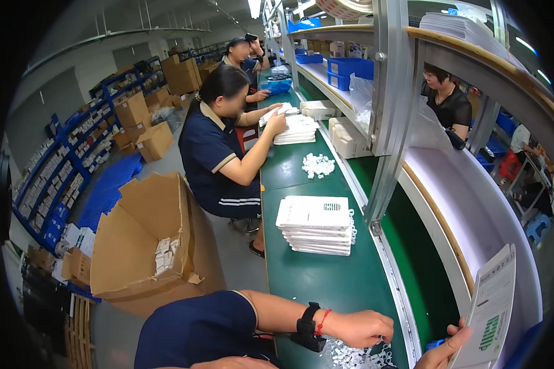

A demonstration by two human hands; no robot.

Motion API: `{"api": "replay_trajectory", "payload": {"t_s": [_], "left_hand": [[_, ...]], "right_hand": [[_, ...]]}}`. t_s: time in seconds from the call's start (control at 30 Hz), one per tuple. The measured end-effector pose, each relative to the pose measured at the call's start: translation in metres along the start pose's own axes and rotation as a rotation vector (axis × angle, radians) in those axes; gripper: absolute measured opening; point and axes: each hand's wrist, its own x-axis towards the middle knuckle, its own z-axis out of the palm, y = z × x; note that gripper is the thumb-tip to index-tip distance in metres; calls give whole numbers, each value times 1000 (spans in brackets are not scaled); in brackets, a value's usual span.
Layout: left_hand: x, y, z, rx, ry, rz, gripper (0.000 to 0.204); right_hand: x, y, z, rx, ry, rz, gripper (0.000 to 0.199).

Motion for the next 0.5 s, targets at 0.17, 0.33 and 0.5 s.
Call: {"api": "replay_trajectory", "payload": {"t_s": [0.17, 0.33, 0.5], "left_hand": [[0, 4, 2, -3, 47, -26, 17], [1, -1, 0, 31, -21, -46, 17], [1, -3, 7, 14, 79, -36, 14]], "right_hand": [[-1, 16, 6, 84, 52, 37, 28], [6, -5, 2, -127, -71, -9, 23], [-10, 42, 11, 189, 102, 255, 31]]}}
